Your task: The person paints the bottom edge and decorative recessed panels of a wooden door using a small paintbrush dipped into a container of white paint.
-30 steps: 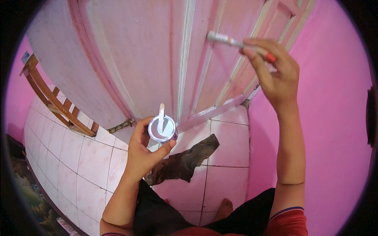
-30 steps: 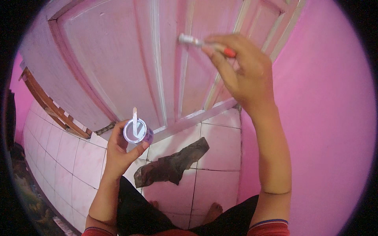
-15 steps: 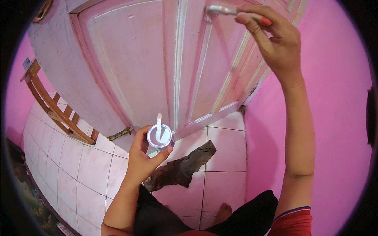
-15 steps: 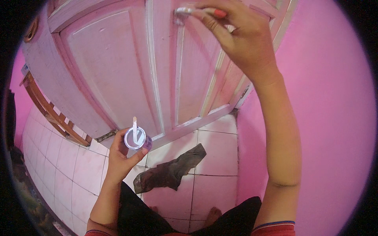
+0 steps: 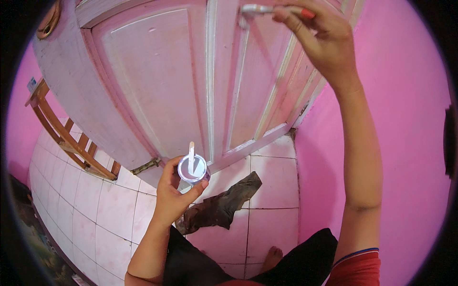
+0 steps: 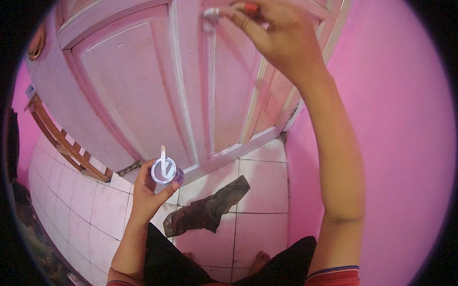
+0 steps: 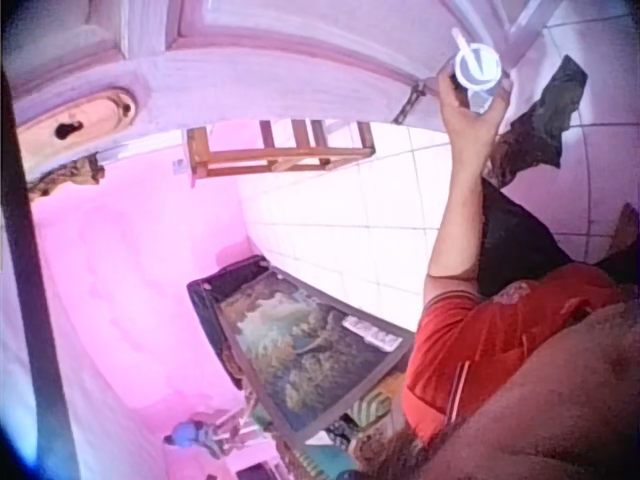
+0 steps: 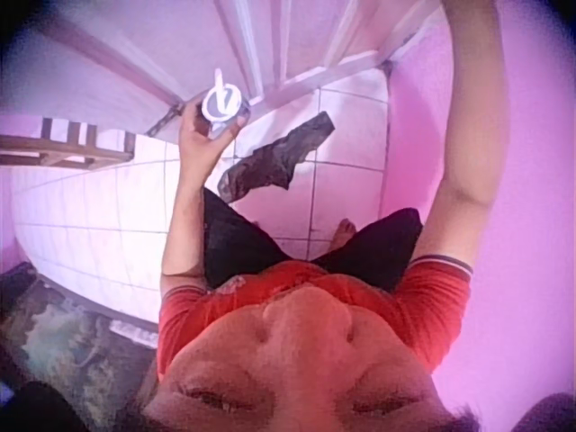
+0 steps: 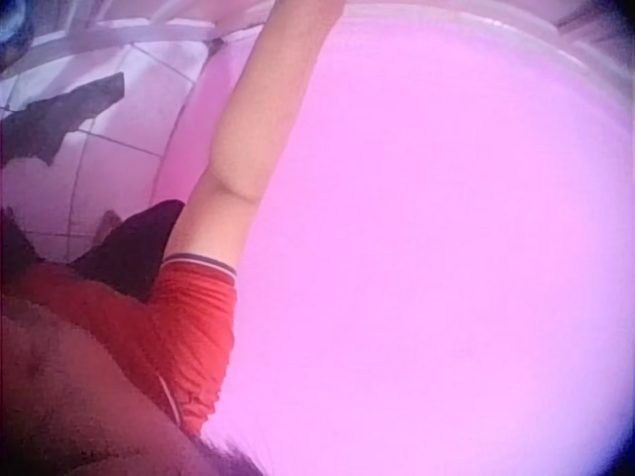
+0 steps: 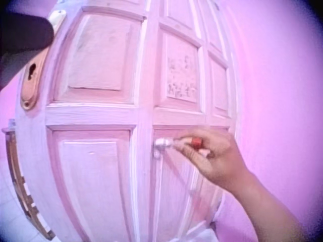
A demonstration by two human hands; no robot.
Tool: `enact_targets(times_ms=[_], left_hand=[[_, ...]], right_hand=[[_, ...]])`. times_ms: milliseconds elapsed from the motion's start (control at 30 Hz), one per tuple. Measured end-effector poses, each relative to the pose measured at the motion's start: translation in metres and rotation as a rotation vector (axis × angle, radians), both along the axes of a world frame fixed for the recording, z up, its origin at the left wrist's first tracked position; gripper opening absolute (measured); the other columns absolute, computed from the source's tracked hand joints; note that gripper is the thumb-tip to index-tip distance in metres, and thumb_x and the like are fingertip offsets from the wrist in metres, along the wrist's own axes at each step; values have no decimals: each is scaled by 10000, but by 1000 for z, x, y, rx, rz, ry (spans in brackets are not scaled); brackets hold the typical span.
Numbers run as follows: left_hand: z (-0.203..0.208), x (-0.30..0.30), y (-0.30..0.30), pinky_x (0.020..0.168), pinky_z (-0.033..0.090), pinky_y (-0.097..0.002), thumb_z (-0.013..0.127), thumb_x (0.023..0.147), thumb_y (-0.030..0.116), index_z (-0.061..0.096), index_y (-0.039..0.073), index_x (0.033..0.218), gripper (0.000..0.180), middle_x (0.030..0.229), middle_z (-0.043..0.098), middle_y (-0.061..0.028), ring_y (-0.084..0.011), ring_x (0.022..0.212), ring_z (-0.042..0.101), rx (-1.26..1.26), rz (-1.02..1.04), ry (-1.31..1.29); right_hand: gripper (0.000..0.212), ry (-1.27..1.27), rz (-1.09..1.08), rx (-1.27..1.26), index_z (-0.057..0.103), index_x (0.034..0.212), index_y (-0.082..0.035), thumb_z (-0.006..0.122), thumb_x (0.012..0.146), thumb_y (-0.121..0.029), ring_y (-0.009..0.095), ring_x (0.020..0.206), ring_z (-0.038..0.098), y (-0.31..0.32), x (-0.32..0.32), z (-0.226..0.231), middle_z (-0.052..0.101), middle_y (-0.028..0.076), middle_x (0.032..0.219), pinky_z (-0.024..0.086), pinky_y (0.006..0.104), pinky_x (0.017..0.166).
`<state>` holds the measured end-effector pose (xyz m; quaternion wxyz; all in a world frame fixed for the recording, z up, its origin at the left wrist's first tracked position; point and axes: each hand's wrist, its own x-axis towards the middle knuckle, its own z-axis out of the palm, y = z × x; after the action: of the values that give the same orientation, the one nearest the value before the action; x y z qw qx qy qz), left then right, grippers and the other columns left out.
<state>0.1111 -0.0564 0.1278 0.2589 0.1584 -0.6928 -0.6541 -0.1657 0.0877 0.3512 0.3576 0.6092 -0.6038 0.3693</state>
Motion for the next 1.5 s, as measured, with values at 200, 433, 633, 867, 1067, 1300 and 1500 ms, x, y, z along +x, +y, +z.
enact_targets(times_ms=[200,433,633,867,1067,1300,1500], left_hand=[[-2,1,-1,1062,387,-352,848,749,108,497,46,1277,637,1183,596,-70,-187,1181,552,-3,10,-4],[1,-1,1,1065,385,-352,851,746,107,499,52,1277,640,1185,595,-69,-186,1180,550,1,-3,9],[-4,0,-1,1069,381,-348,850,747,105,498,42,1275,638,1194,590,-70,-185,1183,549,-6,-5,14],[-2,-3,0,1061,389,-348,845,751,96,495,40,1279,636,1185,590,-67,-186,1173,554,-11,-2,1],[-5,-4,1,1042,402,-340,844,750,77,502,35,1267,621,1177,588,-62,-176,1156,558,-27,9,17],[-8,-7,4,1058,424,-386,856,730,108,510,49,1261,636,1253,619,-109,-214,1170,580,-38,50,-13],[-3,-9,8,1044,404,-348,832,760,77,502,27,1261,602,1168,603,-68,-184,1138,573,-44,31,3]], right_hand=[[121,-63,-8,-32,703,1030,-28,685,915,-58,132,788,658,24,9,-24,700,61,902,528,257,688],[135,-27,-39,231,700,1038,-24,694,912,-73,132,816,669,14,2,-30,720,76,970,526,239,727],[142,155,159,-185,686,1035,36,692,924,-53,123,747,675,6,-1,20,712,93,869,544,243,665],[169,-31,23,242,697,1042,-81,718,879,-118,189,741,648,26,12,-51,687,78,942,522,306,651],[165,122,-9,-101,692,1066,-19,691,902,-40,125,788,678,17,-9,-37,714,69,908,539,260,704],[197,-514,-43,-104,618,839,-2,698,888,-175,246,574,622,27,21,-105,634,127,689,483,339,560],[196,-623,-25,19,612,886,-2,660,911,-191,337,613,600,3,35,-166,622,174,730,479,396,597]])
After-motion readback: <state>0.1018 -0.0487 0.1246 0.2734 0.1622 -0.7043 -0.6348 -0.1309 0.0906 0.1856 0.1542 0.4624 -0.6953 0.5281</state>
